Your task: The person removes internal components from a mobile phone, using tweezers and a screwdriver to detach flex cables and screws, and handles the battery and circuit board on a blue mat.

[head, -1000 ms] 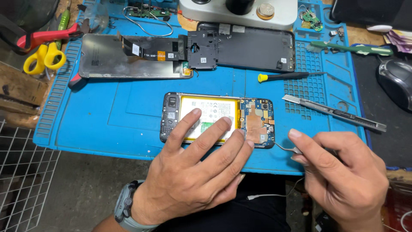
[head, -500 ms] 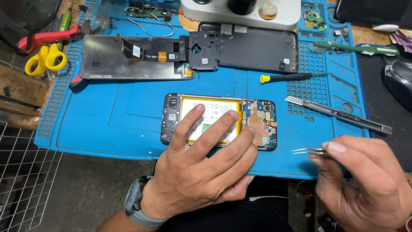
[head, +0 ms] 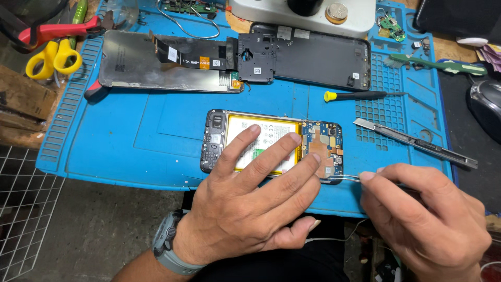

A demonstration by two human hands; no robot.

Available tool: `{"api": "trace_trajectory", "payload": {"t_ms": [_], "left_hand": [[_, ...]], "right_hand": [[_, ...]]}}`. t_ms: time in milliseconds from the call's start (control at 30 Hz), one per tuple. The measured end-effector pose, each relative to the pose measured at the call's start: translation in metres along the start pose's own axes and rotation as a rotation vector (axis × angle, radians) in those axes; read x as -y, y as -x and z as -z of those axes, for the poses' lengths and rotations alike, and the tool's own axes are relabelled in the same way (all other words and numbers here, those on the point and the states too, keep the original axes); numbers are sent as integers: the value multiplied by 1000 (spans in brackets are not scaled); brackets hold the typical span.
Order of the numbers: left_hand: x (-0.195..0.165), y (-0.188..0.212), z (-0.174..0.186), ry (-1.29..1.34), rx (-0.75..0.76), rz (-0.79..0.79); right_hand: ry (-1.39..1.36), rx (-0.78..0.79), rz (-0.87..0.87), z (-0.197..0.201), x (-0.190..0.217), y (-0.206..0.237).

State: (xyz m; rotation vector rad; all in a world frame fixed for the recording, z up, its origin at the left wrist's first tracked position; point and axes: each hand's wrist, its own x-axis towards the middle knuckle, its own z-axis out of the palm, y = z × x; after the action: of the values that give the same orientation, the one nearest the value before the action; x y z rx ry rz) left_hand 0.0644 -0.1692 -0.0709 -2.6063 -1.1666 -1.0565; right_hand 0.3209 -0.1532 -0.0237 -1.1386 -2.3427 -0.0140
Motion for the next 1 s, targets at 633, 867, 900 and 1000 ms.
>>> {"api": "trace_trajectory", "payload": {"t_ms": [633, 867, 900, 1000], "left_hand": [[-13, -13, 7, -122, -43, 18], [-5, -12, 10, 20, -40, 10], [-5, -11, 11, 24, -30, 10], [-5, -10, 10, 44, -19, 22]], "right_hand": [[-140, -284, 59, -5, -3, 7], [-165, -334, 52, -10, 5, 7], [-171, -359, 31, -12, 6, 7], [-136, -384, 89, -16, 2, 7]]}}
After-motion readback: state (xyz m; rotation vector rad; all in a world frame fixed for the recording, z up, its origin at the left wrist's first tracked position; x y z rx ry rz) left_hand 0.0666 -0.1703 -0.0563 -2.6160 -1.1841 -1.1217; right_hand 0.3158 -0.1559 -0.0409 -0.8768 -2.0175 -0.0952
